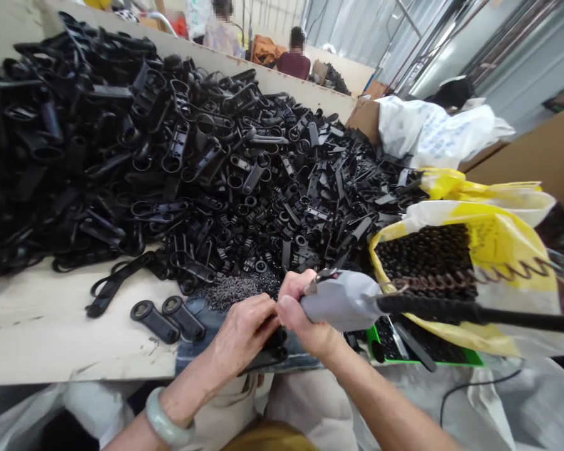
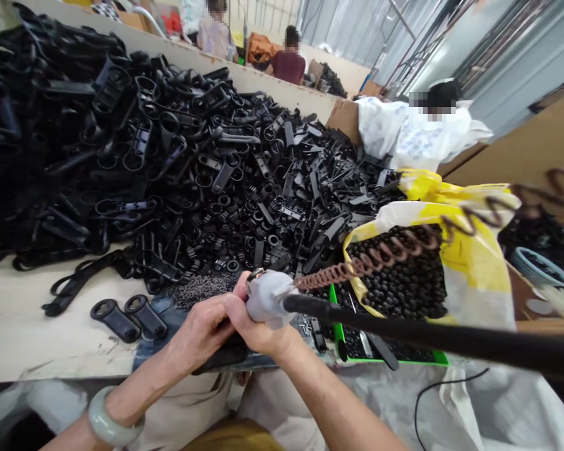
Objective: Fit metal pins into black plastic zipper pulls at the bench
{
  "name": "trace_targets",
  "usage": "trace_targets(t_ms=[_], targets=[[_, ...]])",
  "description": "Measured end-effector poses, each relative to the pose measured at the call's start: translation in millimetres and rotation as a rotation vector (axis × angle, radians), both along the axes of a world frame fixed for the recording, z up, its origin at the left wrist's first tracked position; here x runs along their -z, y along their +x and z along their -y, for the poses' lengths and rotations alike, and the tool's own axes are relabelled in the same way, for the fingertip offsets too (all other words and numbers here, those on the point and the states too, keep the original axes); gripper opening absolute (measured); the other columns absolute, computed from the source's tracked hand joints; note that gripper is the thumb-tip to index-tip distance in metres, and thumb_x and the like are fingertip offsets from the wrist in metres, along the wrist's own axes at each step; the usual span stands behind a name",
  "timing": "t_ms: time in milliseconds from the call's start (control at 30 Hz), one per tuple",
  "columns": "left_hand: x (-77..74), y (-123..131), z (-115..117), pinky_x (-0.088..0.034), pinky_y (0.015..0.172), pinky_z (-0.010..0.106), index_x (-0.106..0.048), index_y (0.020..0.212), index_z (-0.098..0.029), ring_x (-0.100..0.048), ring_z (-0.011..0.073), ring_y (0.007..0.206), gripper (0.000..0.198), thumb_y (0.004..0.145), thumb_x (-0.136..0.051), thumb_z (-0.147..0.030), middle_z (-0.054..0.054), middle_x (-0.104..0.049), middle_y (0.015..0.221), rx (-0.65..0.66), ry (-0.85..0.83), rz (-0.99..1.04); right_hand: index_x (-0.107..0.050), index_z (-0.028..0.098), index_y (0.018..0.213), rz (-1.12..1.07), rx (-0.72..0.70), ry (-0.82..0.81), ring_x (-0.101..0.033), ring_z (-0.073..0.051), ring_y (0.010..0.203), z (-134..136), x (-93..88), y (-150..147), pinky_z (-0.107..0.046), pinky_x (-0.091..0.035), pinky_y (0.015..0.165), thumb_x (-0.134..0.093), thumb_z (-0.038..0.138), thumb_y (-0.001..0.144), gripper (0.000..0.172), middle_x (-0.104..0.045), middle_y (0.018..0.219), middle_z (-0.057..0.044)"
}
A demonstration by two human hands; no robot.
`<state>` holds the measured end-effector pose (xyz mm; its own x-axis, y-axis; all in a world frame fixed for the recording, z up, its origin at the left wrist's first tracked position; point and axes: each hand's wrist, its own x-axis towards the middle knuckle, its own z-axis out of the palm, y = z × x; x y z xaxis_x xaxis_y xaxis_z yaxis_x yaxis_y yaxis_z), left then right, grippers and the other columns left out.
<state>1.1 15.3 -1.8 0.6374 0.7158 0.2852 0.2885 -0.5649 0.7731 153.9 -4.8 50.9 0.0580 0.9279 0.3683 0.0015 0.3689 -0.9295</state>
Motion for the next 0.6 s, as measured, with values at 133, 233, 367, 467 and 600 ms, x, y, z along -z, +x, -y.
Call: trace_targets(t_ms=[133,233,367,467,600], targets=[[-2.3,1,1,-0.046,0.07,0.026,-0.067,0.09,-0.02,-0.062,0.0158,0.077,0.021,0.104,-0.053,-0.025,0.0,-0.065,0.082,-0.01,0.023,-0.023,-0.047,0.026,0.085,-0.248,-0.105,0.058,-0.042,-0.008,0.043,-6,-10.1,6,-0.023,-0.042,0.047,-0.063,0.028,0.1,0.022,-0.049,0.063,0.011],[-3.1,1,3,-0.045,0.069,0.026,-0.065,0.088,-0.02,-0.062,0.0153,0.077,0.017,0.103,-0.056,-0.022,0.0,-0.064,0.082,-0.029,0.05,-0.04,-0.051,0.026,0.093,-0.328,-0.116,0.119,-0.041,-0.007,0.041,-4,-16.9,19,-0.021,-0.043,0.045,-0.064,0.027,0.099,0.015,-0.051,0.066,0.011],[-3.2,1,6,-0.047,0.071,0.025,-0.066,0.091,-0.019,-0.065,0.0148,0.079,0.013,0.102,-0.058,-0.021,0.0,-0.066,0.084,-0.046,0.041,-0.025,-0.054,0.025,0.094,-0.254,-0.038,0.067,-0.041,-0.006,0.04,10,-6.3,39,-0.02,-0.043,0.045,-0.067,0.027,0.097,0.014,-0.049,0.064,0.011],[-2.5,0,7,-0.05,0.073,0.025,-0.069,0.1,-0.019,-0.068,0.0153,0.082,0.01,0.101,-0.059,-0.02,0.001,-0.07,0.088,-0.056,0.057,0.0,-0.053,0.025,0.093,-0.248,0.008,0.045,-0.04,-0.006,0.04,22,8.7,50,-0.02,-0.043,0.044,-0.066,0.027,0.098,0.014,-0.05,0.064,0.011],[-1.6,-1,8,-0.053,0.074,0.026,-0.071,0.107,-0.02,-0.07,0.0156,0.083,0.013,0.101,-0.06,-0.021,0.001,-0.073,0.091,-0.076,0.088,0.004,-0.052,0.026,0.094,-0.252,0.02,0.054,-0.041,-0.007,0.042,32,19.8,55,-0.02,-0.044,0.046,-0.063,0.027,0.1,0.013,-0.049,0.063,0.011]])
